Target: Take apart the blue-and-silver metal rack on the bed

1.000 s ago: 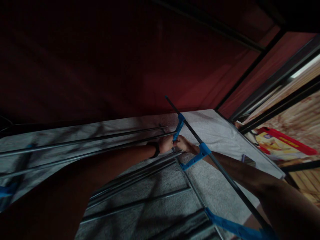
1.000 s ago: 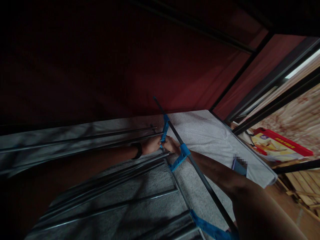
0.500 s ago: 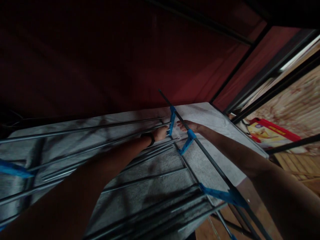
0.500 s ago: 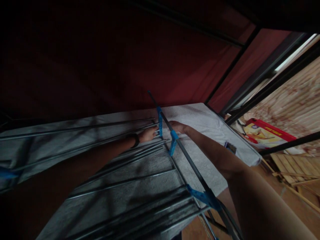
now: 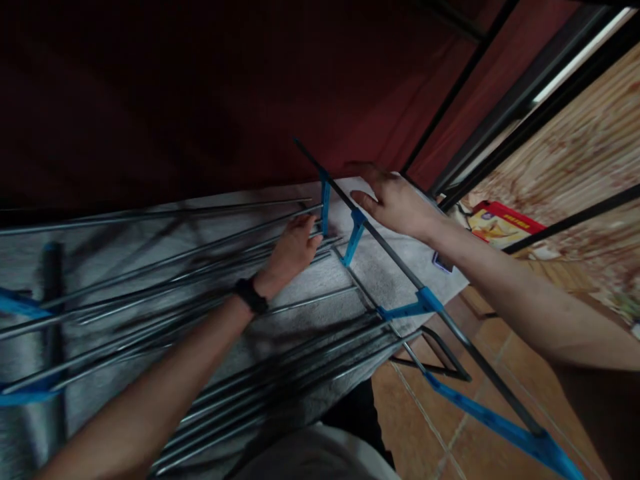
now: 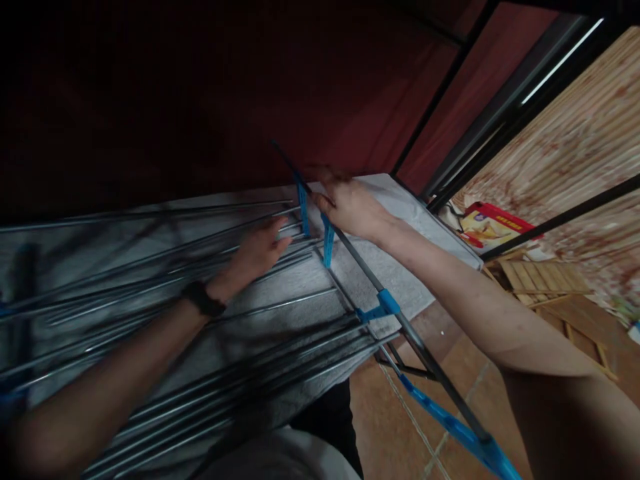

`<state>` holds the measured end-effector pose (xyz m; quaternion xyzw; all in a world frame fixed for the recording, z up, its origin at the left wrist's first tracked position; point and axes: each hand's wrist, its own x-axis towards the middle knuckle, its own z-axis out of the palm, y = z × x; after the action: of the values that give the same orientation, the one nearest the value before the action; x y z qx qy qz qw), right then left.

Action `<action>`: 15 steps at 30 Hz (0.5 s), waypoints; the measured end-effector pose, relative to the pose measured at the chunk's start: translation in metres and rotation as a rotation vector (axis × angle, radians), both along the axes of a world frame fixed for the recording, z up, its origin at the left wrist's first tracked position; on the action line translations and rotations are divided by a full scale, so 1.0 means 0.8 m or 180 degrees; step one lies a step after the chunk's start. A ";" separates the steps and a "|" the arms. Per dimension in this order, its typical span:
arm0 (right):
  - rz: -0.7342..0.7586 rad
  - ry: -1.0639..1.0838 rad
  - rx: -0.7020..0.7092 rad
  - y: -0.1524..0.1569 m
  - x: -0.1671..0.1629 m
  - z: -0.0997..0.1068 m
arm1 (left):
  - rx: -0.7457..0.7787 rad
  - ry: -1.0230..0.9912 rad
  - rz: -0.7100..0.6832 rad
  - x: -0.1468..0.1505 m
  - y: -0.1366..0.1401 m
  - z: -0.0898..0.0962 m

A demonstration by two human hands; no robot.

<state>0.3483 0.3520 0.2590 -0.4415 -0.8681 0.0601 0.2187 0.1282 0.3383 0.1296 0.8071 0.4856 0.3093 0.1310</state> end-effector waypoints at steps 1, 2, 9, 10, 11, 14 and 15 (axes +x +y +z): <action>0.0288 -0.0165 0.0123 -0.017 -0.013 0.007 | 0.0190 -0.0178 -0.0008 -0.005 -0.024 0.003; 0.0553 -0.0333 0.0125 -0.033 -0.026 0.011 | 0.0318 -0.0300 0.0023 -0.012 -0.046 0.003; 0.0135 -0.2305 -0.1798 -0.051 -0.074 -0.084 | 0.0508 -0.0500 0.0640 -0.059 -0.119 -0.047; -0.0406 -0.2488 -0.2091 -0.043 -0.074 -0.103 | 0.0533 -0.0604 0.0700 -0.060 -0.118 -0.053; -0.0925 -0.2545 -0.2269 -0.034 -0.075 -0.119 | 0.0566 -0.0705 0.0735 -0.058 -0.115 -0.057; -0.1609 -0.2422 -0.2264 -0.010 -0.080 -0.154 | 0.0608 -0.0854 0.0741 -0.046 -0.104 -0.054; -0.1682 -0.2329 -0.2188 -0.005 -0.083 -0.162 | 0.0588 -0.0855 0.0737 -0.042 -0.101 -0.050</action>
<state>0.2821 0.3481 0.1297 -0.6817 -0.6778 0.1256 -0.2451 0.0946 0.2576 0.0896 0.7060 0.5229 0.4704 0.0835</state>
